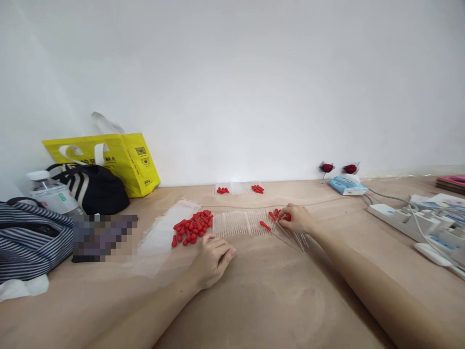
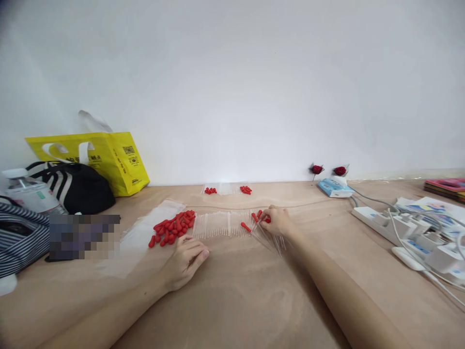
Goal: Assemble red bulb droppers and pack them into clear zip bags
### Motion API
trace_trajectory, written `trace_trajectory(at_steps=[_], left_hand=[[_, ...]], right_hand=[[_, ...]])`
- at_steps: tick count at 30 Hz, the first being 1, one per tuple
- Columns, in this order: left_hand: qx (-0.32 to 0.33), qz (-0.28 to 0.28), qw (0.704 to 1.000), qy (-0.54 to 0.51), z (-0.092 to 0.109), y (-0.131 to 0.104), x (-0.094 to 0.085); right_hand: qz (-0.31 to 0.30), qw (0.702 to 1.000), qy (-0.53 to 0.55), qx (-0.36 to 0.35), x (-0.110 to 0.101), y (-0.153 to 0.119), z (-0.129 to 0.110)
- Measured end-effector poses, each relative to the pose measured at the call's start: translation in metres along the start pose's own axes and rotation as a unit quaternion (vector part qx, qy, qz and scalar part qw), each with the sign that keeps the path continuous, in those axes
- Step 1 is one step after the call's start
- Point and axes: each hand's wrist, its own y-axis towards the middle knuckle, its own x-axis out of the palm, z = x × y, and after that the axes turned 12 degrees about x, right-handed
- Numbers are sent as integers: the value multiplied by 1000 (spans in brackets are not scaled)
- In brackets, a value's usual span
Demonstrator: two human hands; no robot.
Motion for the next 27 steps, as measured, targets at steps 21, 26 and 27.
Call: trace_trajectory(at_steps=[21, 26, 27], left_hand=[[-62, 53, 994, 74, -5, 1, 1], [-207, -11, 967, 151, -15, 39, 5], [-213, -22, 965, 154, -16, 50, 8]], right_hand=[[35, 885, 458, -78, 18, -28, -42], [-101, 907, 354, -206, 16, -78, -69], [-107, 907, 337, -228, 14, -83, -70]])
